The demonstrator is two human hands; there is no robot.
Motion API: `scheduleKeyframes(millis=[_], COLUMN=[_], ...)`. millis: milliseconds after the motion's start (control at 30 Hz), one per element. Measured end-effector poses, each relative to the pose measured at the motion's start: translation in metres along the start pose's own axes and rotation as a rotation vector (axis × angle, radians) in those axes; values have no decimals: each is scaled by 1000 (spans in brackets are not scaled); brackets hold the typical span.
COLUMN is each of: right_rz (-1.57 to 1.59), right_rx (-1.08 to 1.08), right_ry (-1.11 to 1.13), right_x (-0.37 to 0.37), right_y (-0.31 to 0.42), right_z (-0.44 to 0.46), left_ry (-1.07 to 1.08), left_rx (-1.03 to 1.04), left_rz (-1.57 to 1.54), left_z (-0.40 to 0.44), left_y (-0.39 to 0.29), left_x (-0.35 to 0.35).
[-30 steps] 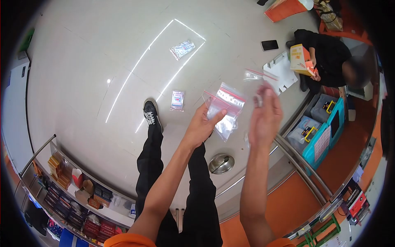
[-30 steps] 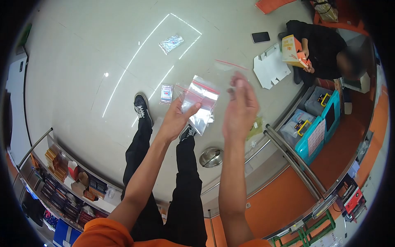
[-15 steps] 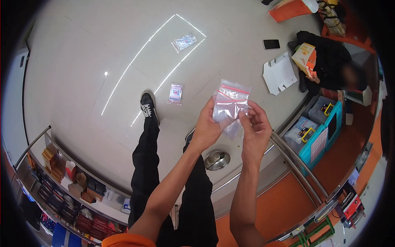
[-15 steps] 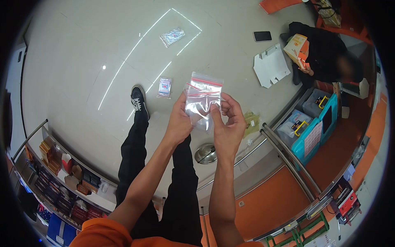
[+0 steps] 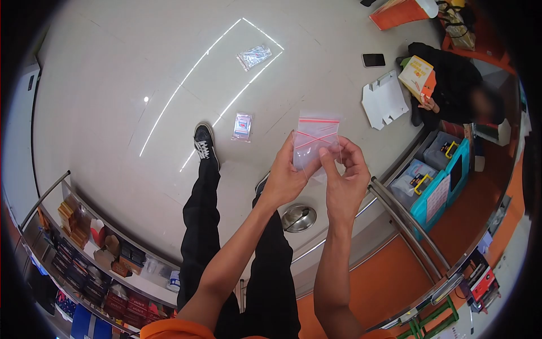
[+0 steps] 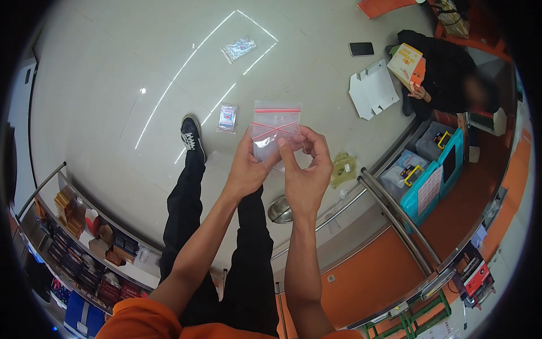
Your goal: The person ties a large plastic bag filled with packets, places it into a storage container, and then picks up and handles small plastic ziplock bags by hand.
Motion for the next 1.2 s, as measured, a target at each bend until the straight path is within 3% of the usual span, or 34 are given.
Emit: scheduleKeyframes(millis=[133,233,333,433,500,533,633,733,1033,1200], right_rz=[176,389,508,597,676,666,635,608,334,186], right_rx=[27,108,128,142,150,146,127,104,24,13], right_ry=[78,112,108,89,61,59,49,21,-46,-29], right_x=[3,3,-2,-5,-6,-6,-7,-10,-8,-2], right_y=[-6,-2,-2,-4,-5,-6,-9,-13,2,-11], right_z=[1,1,2,2,2,2,3,1,7,5], left_ry=[11,43,73,46,23,11,-12,-75,-1,92], left_rx=[28,79,6,126,12,-43,-7,11,-27,-218], left_rz=[10,-167,-144,-23,-228,-330,-157,-207,-168,-460], left_z=[-2,-2,0,0,0,0,3,3,-3,-7], left_y=[1,-4,-8,-16,-12,-10,-8,-4,3,22], left_x=[-4,-6,-11,-17,-18,-18,-15,-11,-3,-5])
Point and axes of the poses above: each hand's wrist, its own z-axis towards the middle knuckle, its own x-axis out of the palm, y = z × x, the point moved 5 cm from there along z, towards the middle knuckle, and after that the axes turned 1 degree about -x, right-handed, at the moved point
